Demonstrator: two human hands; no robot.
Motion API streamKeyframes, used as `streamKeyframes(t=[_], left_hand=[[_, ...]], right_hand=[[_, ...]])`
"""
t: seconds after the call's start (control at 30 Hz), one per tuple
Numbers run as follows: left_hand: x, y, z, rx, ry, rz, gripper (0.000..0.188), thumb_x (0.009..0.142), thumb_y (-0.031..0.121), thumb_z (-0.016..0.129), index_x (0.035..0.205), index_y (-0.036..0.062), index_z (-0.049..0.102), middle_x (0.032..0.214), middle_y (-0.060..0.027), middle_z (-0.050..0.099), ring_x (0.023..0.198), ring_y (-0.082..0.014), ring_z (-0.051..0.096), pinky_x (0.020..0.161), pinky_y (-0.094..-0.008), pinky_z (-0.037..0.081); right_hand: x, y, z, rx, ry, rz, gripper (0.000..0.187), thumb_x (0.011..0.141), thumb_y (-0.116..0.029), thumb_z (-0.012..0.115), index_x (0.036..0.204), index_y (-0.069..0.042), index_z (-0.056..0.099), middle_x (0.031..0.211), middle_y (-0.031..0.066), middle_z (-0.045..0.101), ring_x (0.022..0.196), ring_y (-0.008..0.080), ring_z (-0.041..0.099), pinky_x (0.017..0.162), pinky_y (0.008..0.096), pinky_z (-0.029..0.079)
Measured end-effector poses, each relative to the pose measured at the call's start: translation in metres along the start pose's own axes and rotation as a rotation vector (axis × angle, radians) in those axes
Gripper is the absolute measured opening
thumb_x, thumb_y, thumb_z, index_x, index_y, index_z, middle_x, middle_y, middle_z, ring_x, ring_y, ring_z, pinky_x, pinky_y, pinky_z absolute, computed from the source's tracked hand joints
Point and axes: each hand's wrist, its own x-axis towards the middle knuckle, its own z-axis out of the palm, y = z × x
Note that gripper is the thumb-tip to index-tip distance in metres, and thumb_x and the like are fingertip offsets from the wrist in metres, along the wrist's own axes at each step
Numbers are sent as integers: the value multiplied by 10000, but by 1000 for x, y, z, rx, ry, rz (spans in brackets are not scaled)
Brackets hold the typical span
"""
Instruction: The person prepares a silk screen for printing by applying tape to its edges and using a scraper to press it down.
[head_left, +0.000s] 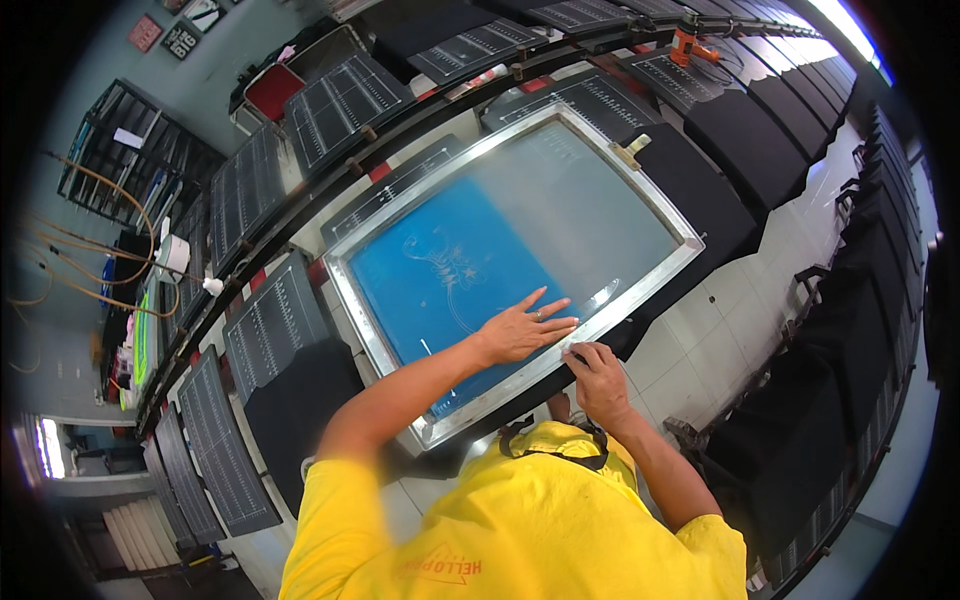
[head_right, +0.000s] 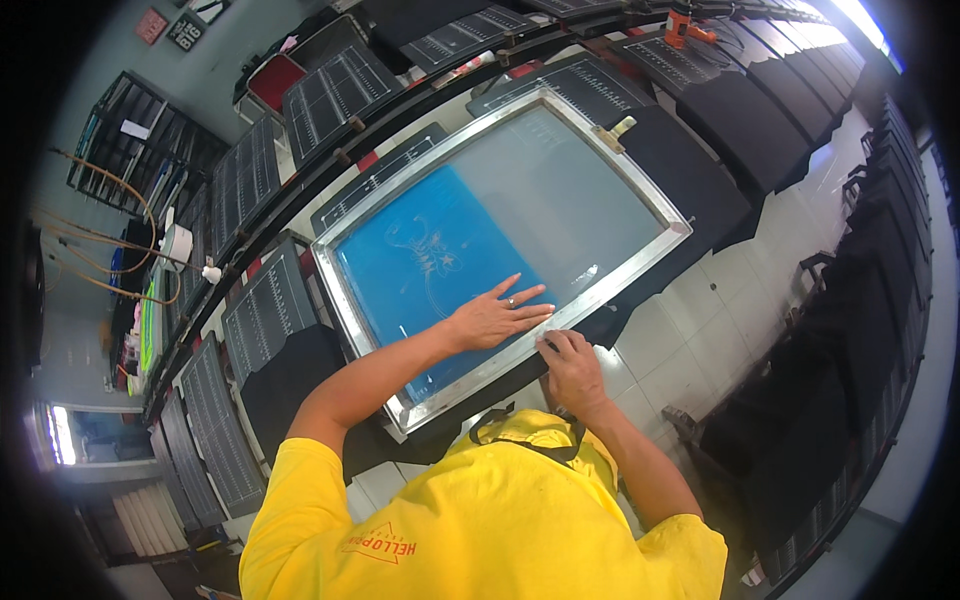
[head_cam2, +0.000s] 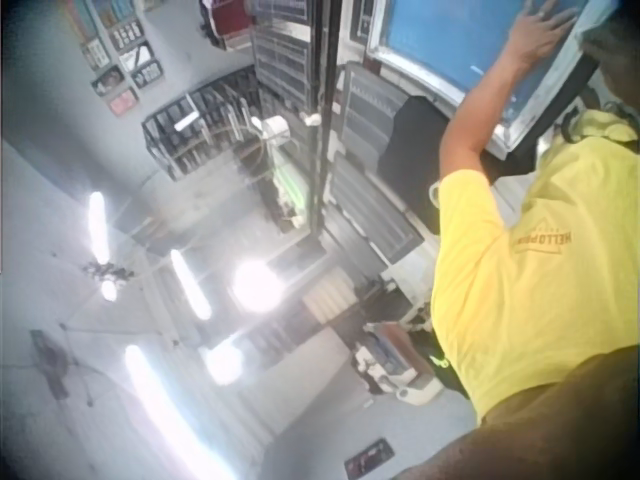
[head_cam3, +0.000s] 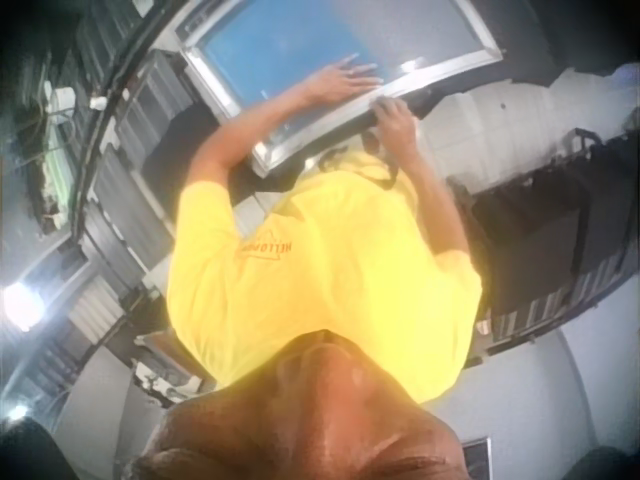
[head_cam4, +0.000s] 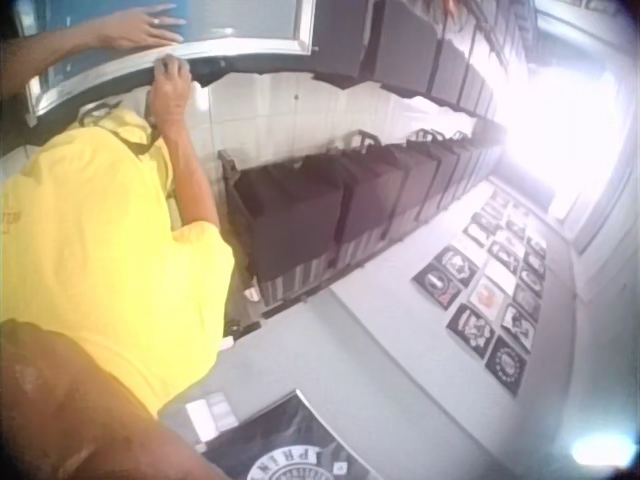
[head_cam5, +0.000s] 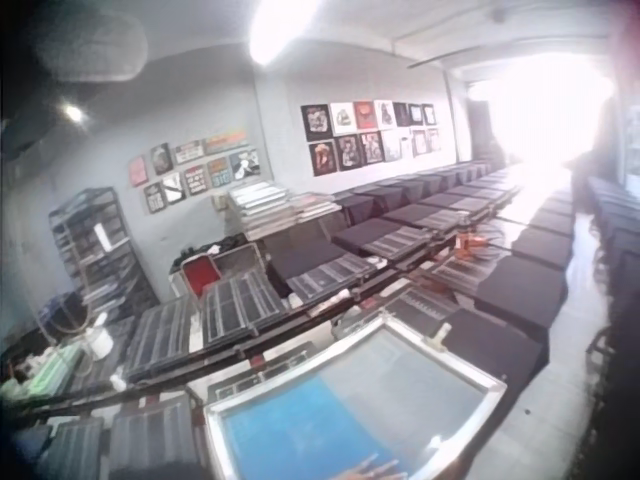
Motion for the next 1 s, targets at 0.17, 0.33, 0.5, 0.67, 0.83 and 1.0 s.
streamKeyframes(t=[0.17, 0.33, 0.5, 0.67, 0.83, 1.0], left_hand=[[39, -7, -5, 24, -1, 9, 562, 995, 171, 389, 1557, 168, 390, 1662, 59, 277, 1562, -195, 153, 1284, -533, 95], [74, -12, -3, 79, -1, 11, 546, 1016, 208, 367, 1561, 171, 384, 1661, 57, 281, 1559, -195, 167, 1280, -539, 94], [91, -25, 3, 33, 52, 41, 534, 1029, 221, 348, 1560, 184, 391, 1649, 63, 313, 1557, -199, 184, 1273, -548, 80], [113, -30, -1, 15, 23, 5, 532, 1030, 244, 365, 1561, 232, 394, 1656, 68, 295, 1562, -198, 158, 1271, -566, 65], [124, -35, -7, -12, -9, -46, 600, 1014, 312, 448, 1595, 236, 317, 1680, 27, 227, 1567, -245, 123, 1260, -602, 76], [131, -41, 0, -108, 75, -226, 752, 987, 440, 523, 1620, 156, 233, 1704, -56, 139, 1566, -324, 107, 1234, -636, 83]], right_hand=[[-1, 5, 1, 9, -1, -12, 475, 672, 33, 640, 1139, -35, 695, 1167, 100, 619, 1118, 313, 580, 914, 412, 500], [-4, 5, 3, 4, -16, 14, 475, 672, 33, 647, 1138, -43, 701, 1209, 79, 607, 1147, 290, 567, 910, 401, 502], [-1, 3, 1, 38, 2, 35, 470, 669, 60, 629, 1124, -26, 710, 1178, 103, 626, 1115, 310, 579, 928, 414, 503], [-3, 5, 3, 8, -4, 25, 478, 680, 32, 632, 1145, -54, 703, 1202, 64, 610, 1146, 259, 569, 863, 379, 479], [-4, 7, 2, -12, -10, 19, 479, 682, 29, 629, 1147, -60, 702, 1204, 58, 607, 1149, 246, 566, 879, 374, 463], [-4, 5, 3, -19, -10, 21, 480, 688, 23, 631, 1156, -62, 697, 1209, 54, 601, 1151, 242, 563, 879, 371, 460]])
